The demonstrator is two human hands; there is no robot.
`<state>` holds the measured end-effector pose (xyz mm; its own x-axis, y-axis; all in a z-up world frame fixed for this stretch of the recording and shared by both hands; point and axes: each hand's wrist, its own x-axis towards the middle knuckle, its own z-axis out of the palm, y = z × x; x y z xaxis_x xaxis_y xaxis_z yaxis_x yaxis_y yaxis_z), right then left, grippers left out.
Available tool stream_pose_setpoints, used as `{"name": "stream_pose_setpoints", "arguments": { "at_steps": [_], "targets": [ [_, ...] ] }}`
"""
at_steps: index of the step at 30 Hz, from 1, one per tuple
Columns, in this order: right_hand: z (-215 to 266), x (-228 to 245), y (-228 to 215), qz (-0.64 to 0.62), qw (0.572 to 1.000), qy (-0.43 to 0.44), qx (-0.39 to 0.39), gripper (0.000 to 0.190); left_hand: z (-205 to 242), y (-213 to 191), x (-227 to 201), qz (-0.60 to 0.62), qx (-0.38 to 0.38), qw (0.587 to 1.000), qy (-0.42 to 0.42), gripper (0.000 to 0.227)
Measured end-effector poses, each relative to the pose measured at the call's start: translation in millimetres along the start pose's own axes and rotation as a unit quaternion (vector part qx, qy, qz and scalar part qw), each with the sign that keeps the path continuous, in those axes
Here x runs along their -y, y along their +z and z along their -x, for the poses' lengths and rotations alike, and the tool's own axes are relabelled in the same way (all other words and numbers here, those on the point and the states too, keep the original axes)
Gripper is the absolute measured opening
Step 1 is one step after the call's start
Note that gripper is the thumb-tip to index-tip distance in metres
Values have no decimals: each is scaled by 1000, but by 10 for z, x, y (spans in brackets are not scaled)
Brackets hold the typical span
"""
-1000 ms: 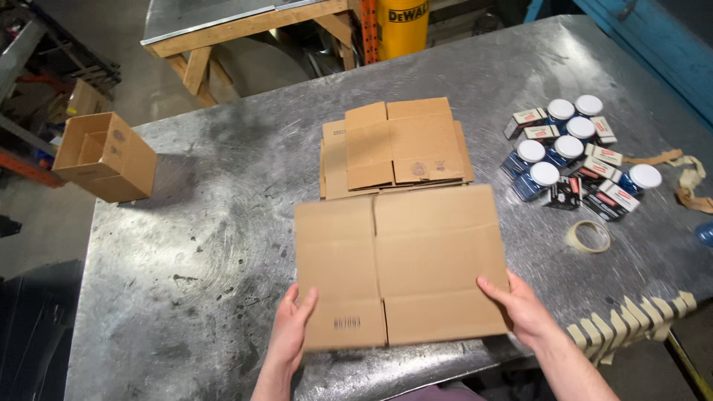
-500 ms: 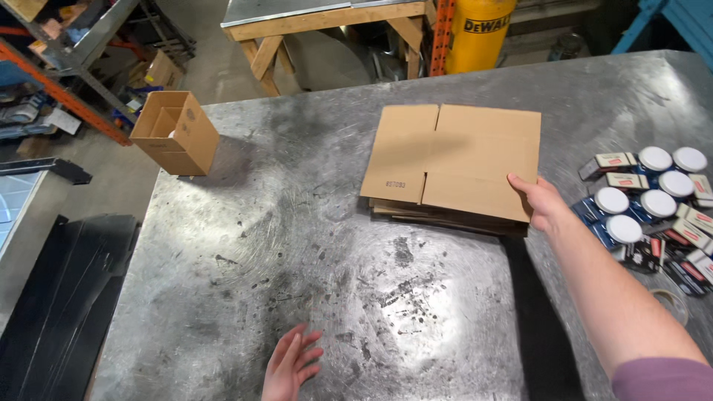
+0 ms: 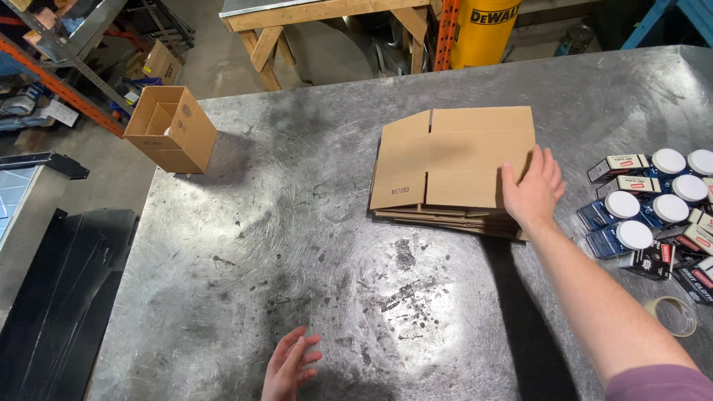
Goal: The person places small containers and packaged boxes into larger cardboard boxes, folds the box flaps, and applies pre-cut strips of masking tape to secure them on a metal workbench.
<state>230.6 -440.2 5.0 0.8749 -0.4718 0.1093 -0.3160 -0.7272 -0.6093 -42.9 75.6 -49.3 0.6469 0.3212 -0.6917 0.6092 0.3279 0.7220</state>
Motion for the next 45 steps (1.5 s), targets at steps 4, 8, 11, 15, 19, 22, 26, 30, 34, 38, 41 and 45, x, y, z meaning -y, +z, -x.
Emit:
{"name": "stream_pose_setpoints", "arguments": {
  "at_steps": [4,8,11,15,19,22,26,30,34,38,41,45],
  "targets": [
    [110,33,-41,42,996,-72,-12,83,169,125,-223,-23,20,1000,4,54],
    [239,43,-153,52,995,-84,-11,85,8,41,-58,0,44,999,20,49],
    [450,132,-208,59,991,-114,-19,85,7,31,-32,9,55,998,19,53],
    [912,280,-113,81,981,-172,35,81,170,96,-144,-22,30,999,-10,49],
    [1395,163,299,86,962,-255,51,75,350,137,-314,-9,40,999,-33,51],
    [1750,262,450,82,953,-276,91,72,-3,-25,31,-12,61,998,9,51],
    [2038,254,793,103,935,-314,131,71,105,-164,-190,-60,40,997,-31,50],
    [2231,517,1128,85,920,-337,180,68,-146,-540,4,-130,10,991,14,47],
    [2178,1211,1511,30,919,-331,212,65,-413,-841,-253,-428,-80,898,65,46],
    [2125,2536,1871,-16,927,-176,332,61,-1139,-1170,5,-513,-190,825,141,67],
    [1901,3158,2476,-62,916,-133,373,75,-1261,-1178,-67,-573,-125,809,23,74],
    [1492,3958,3307,-44,902,-304,302,73,-1511,-1137,444,-644,-191,734,99,89]
  ]
}}
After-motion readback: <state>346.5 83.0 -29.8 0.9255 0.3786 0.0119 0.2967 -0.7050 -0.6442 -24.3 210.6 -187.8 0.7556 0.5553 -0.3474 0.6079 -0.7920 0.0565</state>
